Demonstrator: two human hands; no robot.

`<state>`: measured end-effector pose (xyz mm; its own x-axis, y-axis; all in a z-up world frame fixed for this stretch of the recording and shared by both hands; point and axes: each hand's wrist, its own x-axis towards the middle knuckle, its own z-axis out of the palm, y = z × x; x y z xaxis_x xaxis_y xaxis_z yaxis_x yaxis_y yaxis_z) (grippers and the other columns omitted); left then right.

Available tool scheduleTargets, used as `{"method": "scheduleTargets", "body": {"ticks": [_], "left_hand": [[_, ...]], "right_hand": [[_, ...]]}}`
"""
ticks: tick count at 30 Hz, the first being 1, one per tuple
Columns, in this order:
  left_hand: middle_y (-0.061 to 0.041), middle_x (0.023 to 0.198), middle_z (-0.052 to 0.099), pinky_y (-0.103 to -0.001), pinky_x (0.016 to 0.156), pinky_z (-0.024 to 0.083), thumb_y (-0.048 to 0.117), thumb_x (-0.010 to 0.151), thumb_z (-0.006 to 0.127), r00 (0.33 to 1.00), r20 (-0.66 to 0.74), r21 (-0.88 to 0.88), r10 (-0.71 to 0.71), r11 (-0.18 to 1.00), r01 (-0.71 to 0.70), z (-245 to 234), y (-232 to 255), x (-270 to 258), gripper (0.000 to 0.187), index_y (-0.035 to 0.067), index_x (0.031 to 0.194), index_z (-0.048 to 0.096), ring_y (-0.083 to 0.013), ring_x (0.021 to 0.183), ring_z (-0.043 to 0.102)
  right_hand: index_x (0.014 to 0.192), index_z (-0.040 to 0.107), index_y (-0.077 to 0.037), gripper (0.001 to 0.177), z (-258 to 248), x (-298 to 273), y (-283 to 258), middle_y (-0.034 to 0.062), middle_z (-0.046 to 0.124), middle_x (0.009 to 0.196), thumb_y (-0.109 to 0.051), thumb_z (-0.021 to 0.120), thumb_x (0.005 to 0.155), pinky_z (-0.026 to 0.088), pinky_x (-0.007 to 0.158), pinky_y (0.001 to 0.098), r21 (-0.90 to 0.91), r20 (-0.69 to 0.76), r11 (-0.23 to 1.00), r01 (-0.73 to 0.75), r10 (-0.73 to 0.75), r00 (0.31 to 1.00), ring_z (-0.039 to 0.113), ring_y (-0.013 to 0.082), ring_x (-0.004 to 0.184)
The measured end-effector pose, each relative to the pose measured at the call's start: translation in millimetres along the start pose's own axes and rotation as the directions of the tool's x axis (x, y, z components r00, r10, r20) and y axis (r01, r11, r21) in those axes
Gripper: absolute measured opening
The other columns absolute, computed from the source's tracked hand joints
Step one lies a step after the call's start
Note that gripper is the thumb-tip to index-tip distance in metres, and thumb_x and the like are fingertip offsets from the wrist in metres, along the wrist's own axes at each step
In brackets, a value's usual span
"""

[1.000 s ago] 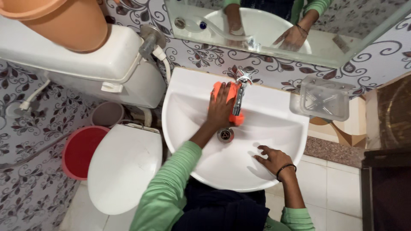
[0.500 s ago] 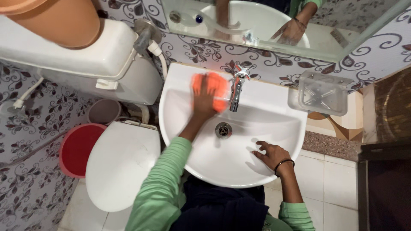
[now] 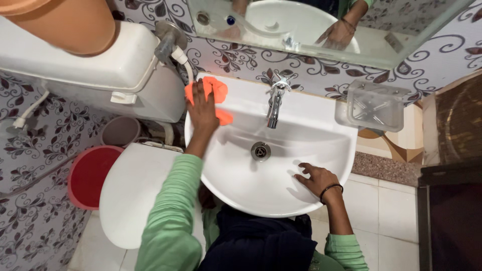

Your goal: The person scrubs the interior basin of a white bathroom sink using an orange cloth. They wipe the surface in circular and back-and-forth motions, covering the bottom and sides of the basin. The person also wipes the chrome faucet and the drain area. The sink is rinsed with water from the tap during the process.

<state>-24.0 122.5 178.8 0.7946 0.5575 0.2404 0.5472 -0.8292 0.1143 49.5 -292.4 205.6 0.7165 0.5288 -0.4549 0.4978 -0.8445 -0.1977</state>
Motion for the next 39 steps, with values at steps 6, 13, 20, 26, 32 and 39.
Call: {"method": "scheduleTargets", "body": {"ticks": [6,13,20,26,32,39], "left_hand": [[-0.021,0.170,0.023,-0.067,0.124,0.009,0.014,0.085,0.069,0.952,-0.223,-0.057,0.209,0.972,-0.227,30,99,-16,0.056,0.014,0.141,0.057,-0.0367,0.160,0.017],[-0.017,0.170,0.023,-0.065,0.124,0.018,0.011,0.082,0.067,0.917,-0.165,-0.194,0.362,0.900,-0.390,9,104,-24,0.065,0.011,0.146,0.054,-0.0345,0.159,0.018],[-0.018,0.169,0.018,-0.068,0.117,0.018,0.009,0.084,0.065,0.980,-0.198,-0.206,-0.022,0.978,-0.019,30,21,-39,0.076,0.015,0.156,0.043,-0.0393,0.157,0.014],[-0.027,0.167,0.005,-0.057,0.124,0.018,0.005,0.085,0.057,0.747,-0.121,-0.722,-0.653,0.574,0.385,156,100,-51,0.085,0.003,0.161,0.018,-0.0503,0.155,0.009],[-0.025,0.171,0.006,-0.048,0.120,0.032,0.019,0.097,0.046,0.466,0.418,-0.728,-0.780,0.019,0.685,202,162,-25,0.074,0.008,0.164,0.015,-0.0442,0.153,0.024],[-0.030,0.163,0.012,-0.049,0.118,0.030,0.035,0.101,0.057,0.756,0.491,-0.644,-0.433,0.405,0.650,209,299,-78,0.084,-0.003,0.157,0.008,-0.0436,0.150,0.025]], "right_hand": [[0.137,0.061,-0.030,0.057,0,3,-1,-0.0017,0.074,0.123,-0.062,0.061,0.089,0.060,0.092,0.0390,-0.020,0.053,1.000,0.002,-0.001,0.999,0.074,0.0215,0.105],[0.136,0.062,-0.029,0.056,2,2,3,-0.0017,0.075,0.122,-0.059,0.062,0.089,0.059,0.093,0.0384,0.014,-0.012,1.000,0.011,-0.011,1.000,0.073,0.0213,0.108],[0.136,0.063,-0.028,0.056,0,0,-2,-0.0022,0.076,0.121,-0.057,0.064,0.088,0.059,0.092,0.0377,0.046,-0.025,0.999,0.006,-0.005,1.000,0.074,0.0195,0.106],[0.138,0.062,-0.027,0.058,-1,1,1,-0.0003,0.075,0.122,-0.058,0.063,0.089,0.059,0.092,0.0376,0.067,-0.004,0.998,0.015,-0.015,1.000,0.076,0.0206,0.102],[0.139,0.059,-0.027,0.061,1,5,6,-0.0015,0.074,0.124,-0.061,0.061,0.089,0.059,0.091,0.0382,0.073,0.012,0.997,0.007,-0.008,1.000,0.075,0.0207,0.103],[0.124,0.067,-0.021,0.049,4,6,13,0.0029,0.076,0.112,-0.052,0.069,0.086,0.057,0.086,0.0404,0.141,-0.076,0.990,0.026,-0.016,0.997,0.072,0.0263,0.099]]}}
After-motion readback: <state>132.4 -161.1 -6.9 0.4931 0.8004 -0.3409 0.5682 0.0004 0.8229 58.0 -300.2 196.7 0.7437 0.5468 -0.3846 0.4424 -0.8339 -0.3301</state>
